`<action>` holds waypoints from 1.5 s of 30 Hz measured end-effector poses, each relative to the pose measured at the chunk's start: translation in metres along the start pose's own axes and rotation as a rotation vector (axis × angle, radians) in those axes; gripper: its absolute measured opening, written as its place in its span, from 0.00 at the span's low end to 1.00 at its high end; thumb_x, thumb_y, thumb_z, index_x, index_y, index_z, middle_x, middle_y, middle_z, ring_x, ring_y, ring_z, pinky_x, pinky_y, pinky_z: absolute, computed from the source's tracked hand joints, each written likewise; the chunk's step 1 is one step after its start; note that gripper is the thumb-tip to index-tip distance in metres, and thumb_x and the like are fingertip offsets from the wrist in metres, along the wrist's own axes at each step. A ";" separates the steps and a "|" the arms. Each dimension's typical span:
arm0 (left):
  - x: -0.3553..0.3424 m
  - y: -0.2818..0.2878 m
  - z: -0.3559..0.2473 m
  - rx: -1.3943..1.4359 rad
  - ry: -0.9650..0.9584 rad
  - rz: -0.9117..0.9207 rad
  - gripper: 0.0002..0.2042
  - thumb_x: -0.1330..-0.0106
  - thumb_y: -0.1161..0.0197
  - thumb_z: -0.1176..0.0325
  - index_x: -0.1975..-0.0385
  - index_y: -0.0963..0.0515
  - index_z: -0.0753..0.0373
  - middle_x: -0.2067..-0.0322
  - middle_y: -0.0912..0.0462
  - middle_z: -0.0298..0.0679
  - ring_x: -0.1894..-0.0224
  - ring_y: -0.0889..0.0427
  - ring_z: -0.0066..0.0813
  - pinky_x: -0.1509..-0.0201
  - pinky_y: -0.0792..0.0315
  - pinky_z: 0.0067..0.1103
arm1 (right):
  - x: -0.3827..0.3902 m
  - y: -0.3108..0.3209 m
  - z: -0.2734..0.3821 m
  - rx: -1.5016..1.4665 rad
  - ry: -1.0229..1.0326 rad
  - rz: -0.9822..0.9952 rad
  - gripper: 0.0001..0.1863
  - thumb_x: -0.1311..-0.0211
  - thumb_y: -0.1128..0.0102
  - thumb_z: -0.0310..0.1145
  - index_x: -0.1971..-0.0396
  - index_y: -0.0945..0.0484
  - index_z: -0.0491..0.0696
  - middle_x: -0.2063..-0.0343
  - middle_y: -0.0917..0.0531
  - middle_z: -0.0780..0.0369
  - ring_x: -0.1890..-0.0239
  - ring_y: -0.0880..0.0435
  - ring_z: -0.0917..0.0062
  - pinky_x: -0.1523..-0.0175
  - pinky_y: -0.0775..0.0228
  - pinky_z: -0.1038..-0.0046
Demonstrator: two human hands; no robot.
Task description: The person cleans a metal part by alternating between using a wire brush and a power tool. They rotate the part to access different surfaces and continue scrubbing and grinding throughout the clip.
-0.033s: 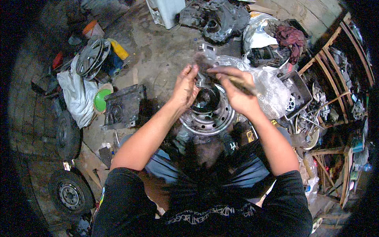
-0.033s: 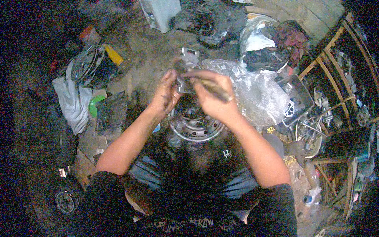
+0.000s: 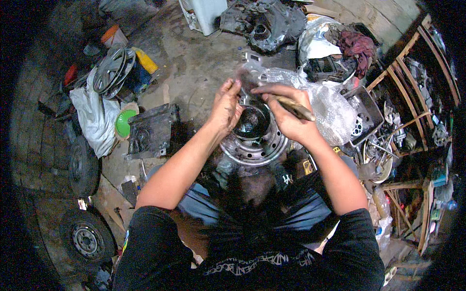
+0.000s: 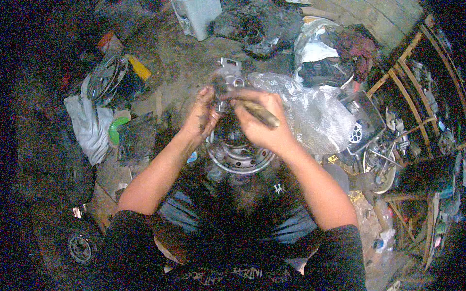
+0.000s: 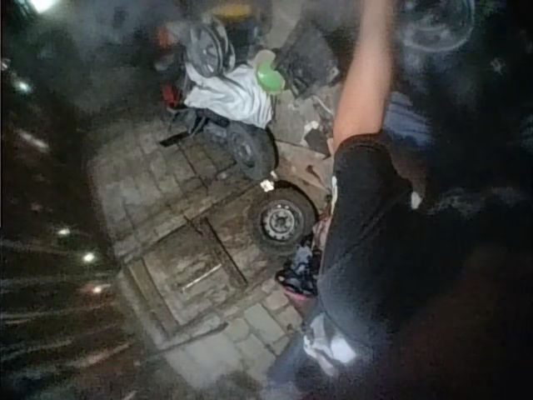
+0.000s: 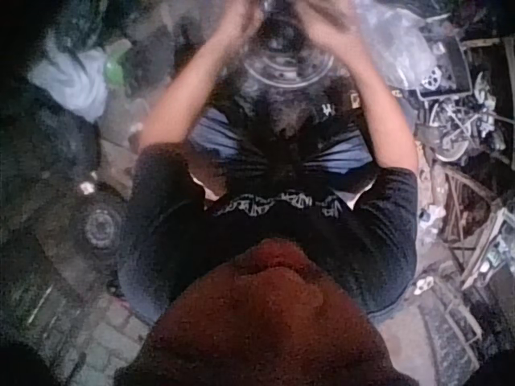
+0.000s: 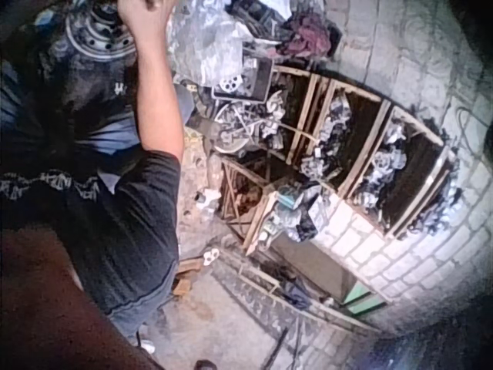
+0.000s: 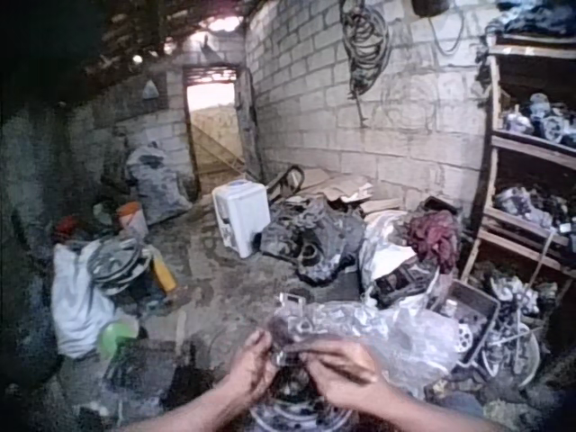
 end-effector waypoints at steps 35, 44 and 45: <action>0.018 -0.019 -0.039 -0.794 -0.270 0.283 0.08 0.35 0.31 0.68 0.68 0.23 0.64 0.68 0.22 0.33 0.64 0.25 0.18 0.62 0.23 0.19 | -0.014 0.043 -0.017 0.051 -0.039 -0.249 0.12 0.38 0.41 0.27 0.56 0.15 0.45 0.66 0.12 0.52 0.67 0.12 0.72 0.59 0.23 0.72; 0.017 -0.011 -0.036 -1.135 -0.368 0.268 0.13 0.44 0.26 0.71 0.64 0.22 0.66 0.63 0.18 0.37 0.53 0.21 0.25 0.44 0.28 0.26 | -0.007 0.039 0.015 0.021 0.119 -0.029 0.14 0.38 0.41 0.30 0.54 0.17 0.41 0.59 0.14 0.49 0.57 0.13 0.62 0.52 0.23 0.67; 0.017 -0.011 -0.036 -1.170 -0.350 0.256 0.13 0.45 0.25 0.71 0.64 0.22 0.66 0.61 0.17 0.38 0.52 0.20 0.27 0.42 0.28 0.26 | -0.004 0.033 0.014 0.001 0.127 -0.003 0.14 0.38 0.42 0.29 0.54 0.17 0.42 0.59 0.14 0.50 0.57 0.12 0.62 0.52 0.22 0.67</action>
Point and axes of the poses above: each hand's wrist, its own x-axis away from the middle knuckle, its own y-axis out of the back of the hand, z = x × y, the point moved 2 cm from there along -x, towards the middle knuckle
